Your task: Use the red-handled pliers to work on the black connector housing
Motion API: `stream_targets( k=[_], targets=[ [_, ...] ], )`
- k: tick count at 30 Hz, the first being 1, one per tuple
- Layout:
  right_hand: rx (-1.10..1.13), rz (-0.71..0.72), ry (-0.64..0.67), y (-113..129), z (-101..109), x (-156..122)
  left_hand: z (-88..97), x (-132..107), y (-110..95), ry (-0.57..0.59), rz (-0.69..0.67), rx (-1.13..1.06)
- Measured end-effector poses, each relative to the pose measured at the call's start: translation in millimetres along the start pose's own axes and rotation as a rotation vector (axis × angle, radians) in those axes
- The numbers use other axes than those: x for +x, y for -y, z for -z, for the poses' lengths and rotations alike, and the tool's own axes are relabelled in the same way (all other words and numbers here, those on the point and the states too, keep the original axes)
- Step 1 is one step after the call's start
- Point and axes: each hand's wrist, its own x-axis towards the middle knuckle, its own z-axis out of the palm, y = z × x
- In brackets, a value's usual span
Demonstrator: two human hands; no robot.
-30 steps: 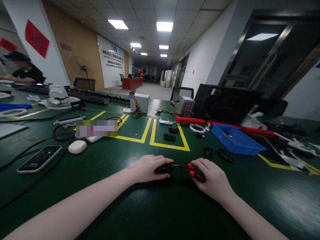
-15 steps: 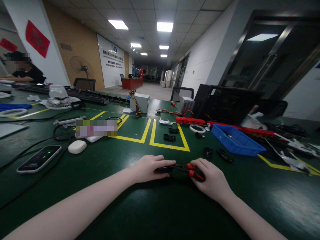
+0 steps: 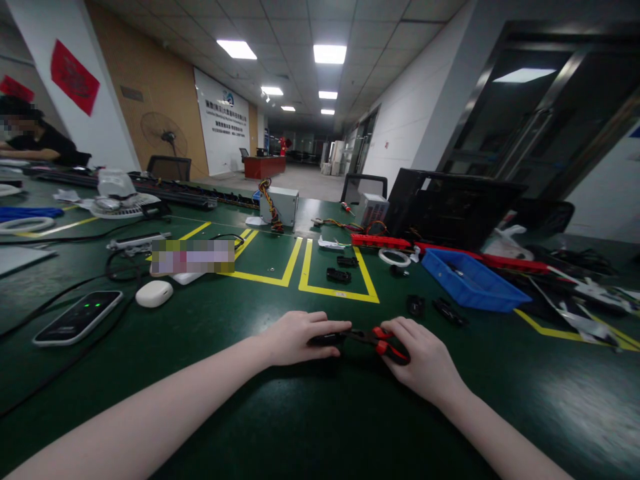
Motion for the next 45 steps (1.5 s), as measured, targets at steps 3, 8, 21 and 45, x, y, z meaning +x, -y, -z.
stream_targets(
  k=[3, 8, 21, 45],
  targets=[
    [-0.018, 0.011, -0.008, 0, 0, 0, 2.0, 0, -2, 0.006, 0.016, -0.016],
    [-0.063, 0.042, -0.025, 0, -1, -2, 2.5, 0, -3, 0.026, 0.035, -0.063],
    [-0.046, 0.037, 0.08, 0, 0, -1, -5.4, -1, 2, -0.068, 0.0, 0.011],
    [-0.121, -0.117, 0.329, 22, 11, 18, -4.3, 1, -5, -0.03, 0.112, 0.07]
  ],
)
